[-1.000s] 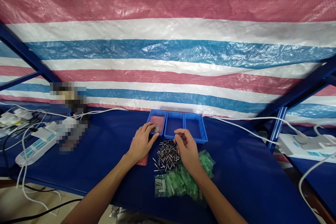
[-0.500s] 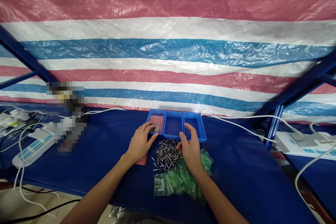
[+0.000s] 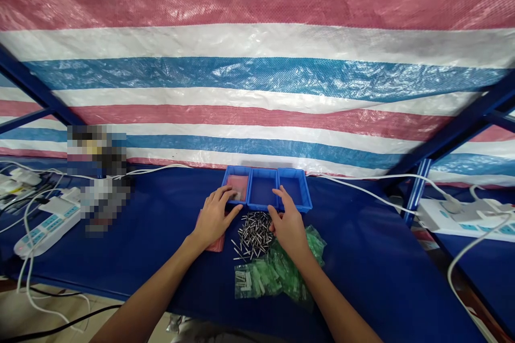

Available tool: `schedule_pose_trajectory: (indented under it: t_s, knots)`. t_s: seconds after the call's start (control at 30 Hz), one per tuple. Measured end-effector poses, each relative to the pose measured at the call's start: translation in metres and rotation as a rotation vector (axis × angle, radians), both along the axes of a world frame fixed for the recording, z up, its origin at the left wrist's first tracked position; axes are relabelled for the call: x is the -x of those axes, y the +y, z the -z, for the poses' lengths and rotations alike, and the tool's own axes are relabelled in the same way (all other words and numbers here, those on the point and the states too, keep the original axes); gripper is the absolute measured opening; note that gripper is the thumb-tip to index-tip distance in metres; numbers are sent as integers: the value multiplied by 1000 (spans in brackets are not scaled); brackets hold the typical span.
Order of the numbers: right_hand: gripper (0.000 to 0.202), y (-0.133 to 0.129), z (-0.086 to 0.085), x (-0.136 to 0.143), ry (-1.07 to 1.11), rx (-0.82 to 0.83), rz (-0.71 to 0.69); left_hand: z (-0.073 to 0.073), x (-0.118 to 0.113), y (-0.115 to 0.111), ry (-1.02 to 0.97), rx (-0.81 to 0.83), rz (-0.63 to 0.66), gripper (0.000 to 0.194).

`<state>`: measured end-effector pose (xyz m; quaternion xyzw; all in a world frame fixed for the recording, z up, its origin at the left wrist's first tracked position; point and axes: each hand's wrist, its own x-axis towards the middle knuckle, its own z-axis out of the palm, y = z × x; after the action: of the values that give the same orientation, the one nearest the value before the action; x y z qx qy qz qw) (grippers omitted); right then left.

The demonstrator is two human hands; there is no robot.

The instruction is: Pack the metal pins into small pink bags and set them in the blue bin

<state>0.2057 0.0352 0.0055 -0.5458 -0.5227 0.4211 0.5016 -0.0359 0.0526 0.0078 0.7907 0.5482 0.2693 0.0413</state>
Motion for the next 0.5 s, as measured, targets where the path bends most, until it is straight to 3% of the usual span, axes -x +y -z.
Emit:
schedule_pose_trajectory:
  t_s: [0.23, 0.5]
  knots:
    - [45, -3, -6, 1, -166, -23, 3, 1, 0, 0, -4, -5, -22, 34]
    - [33, -1, -1, 1, -246, -105, 31, 3, 1, 2, -36, -7, -2, 38]
